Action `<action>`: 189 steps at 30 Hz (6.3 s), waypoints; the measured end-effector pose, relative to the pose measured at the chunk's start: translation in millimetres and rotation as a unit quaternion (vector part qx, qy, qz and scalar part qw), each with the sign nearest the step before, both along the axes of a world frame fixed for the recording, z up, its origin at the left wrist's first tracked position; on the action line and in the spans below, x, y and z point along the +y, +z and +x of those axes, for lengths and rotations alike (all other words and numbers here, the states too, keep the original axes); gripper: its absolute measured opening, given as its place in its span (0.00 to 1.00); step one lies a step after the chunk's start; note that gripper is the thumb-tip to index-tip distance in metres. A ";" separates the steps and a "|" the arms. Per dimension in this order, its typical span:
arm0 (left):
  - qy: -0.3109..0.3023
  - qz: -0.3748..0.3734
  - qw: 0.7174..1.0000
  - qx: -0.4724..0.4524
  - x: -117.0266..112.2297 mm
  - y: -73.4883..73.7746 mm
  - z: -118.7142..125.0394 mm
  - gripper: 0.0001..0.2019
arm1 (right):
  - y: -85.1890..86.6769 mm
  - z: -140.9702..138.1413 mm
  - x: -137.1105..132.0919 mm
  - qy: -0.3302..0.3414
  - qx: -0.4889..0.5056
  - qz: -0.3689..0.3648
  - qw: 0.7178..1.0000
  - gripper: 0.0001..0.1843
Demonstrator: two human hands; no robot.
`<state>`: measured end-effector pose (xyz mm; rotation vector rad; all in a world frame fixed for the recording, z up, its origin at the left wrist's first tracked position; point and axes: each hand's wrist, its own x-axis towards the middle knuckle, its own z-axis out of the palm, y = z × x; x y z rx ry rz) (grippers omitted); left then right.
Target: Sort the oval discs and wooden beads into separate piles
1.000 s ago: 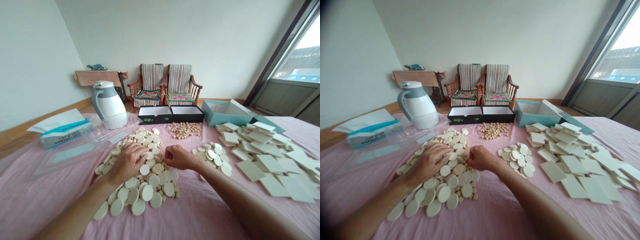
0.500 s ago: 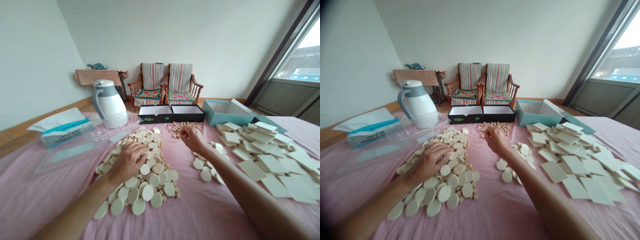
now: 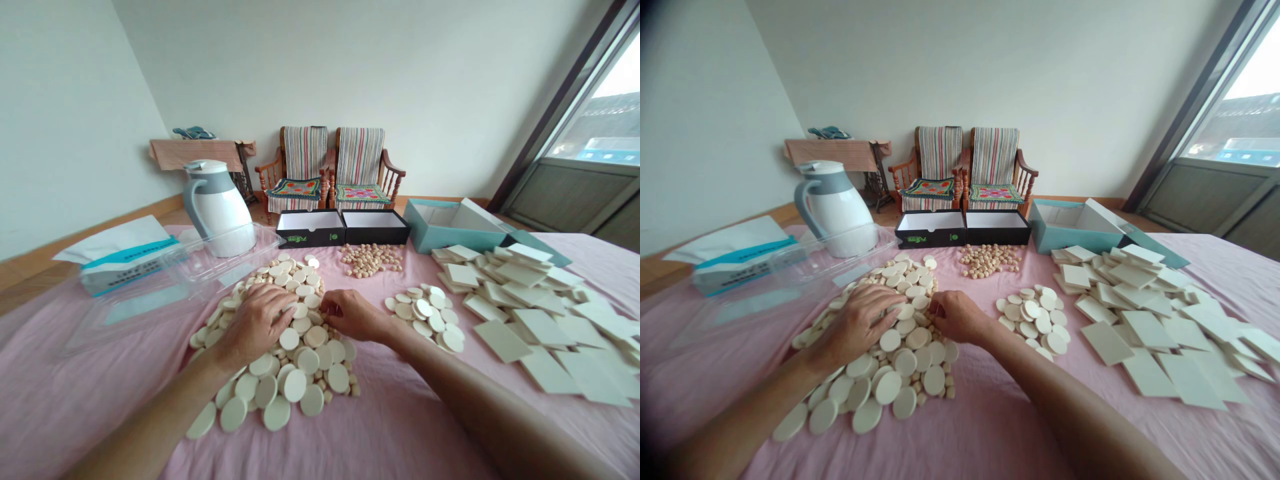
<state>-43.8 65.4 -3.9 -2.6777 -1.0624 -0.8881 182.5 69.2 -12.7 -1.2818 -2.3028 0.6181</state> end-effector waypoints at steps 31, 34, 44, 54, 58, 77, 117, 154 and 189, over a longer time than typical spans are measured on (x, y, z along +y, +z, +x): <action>0.000 -0.001 1.000 0.003 -0.3 -0.3 -0.3 0.09 | 21.4 11.4 -7.8 0.071 -0.067 -0.081 0.992 0.10; 0.002 0.000 1.000 0.004 -0.5 -0.6 -0.8 0.09 | 24.3 5.8 -12.3 0.057 -0.089 -0.043 0.993 0.10; -0.001 -0.002 1.000 -0.001 0.5 -1.4 -0.8 0.09 | 24.0 31.8 6.9 -0.081 -0.171 0.027 0.981 0.13; -0.006 0.003 1.000 -0.004 0.6 -0.7 -0.4 0.10 | 30.3 34.4 12.1 -0.100 -0.050 0.061 0.992 0.13; -0.004 0.001 1.000 -0.005 0.2 -0.2 -0.7 0.10 | 12.1 7.4 2.1 -0.032 -0.027 0.030 0.999 0.14; -0.003 -0.006 1.000 -0.006 0.1 -0.6 -1.4 0.09 | 23.5 44.7 19.5 -0.279 -0.098 0.159 0.942 0.10; -0.002 -0.010 1.000 0.000 0.1 -1.2 -1.5 0.10 | 45.1 29.7 -5.8 0.101 -0.109 -0.093 0.984 0.09; -0.004 0.000 1.000 -0.004 0.9 -2.4 -0.9 0.09 | 39.6 59.7 9.3 -0.025 -0.323 -0.028 0.946 0.13; -0.004 0.047 0.998 0.035 -3.3 0.4 0.4 0.10 | 57.9 88.3 -50.8 -0.040 -0.202 0.022 0.978 0.15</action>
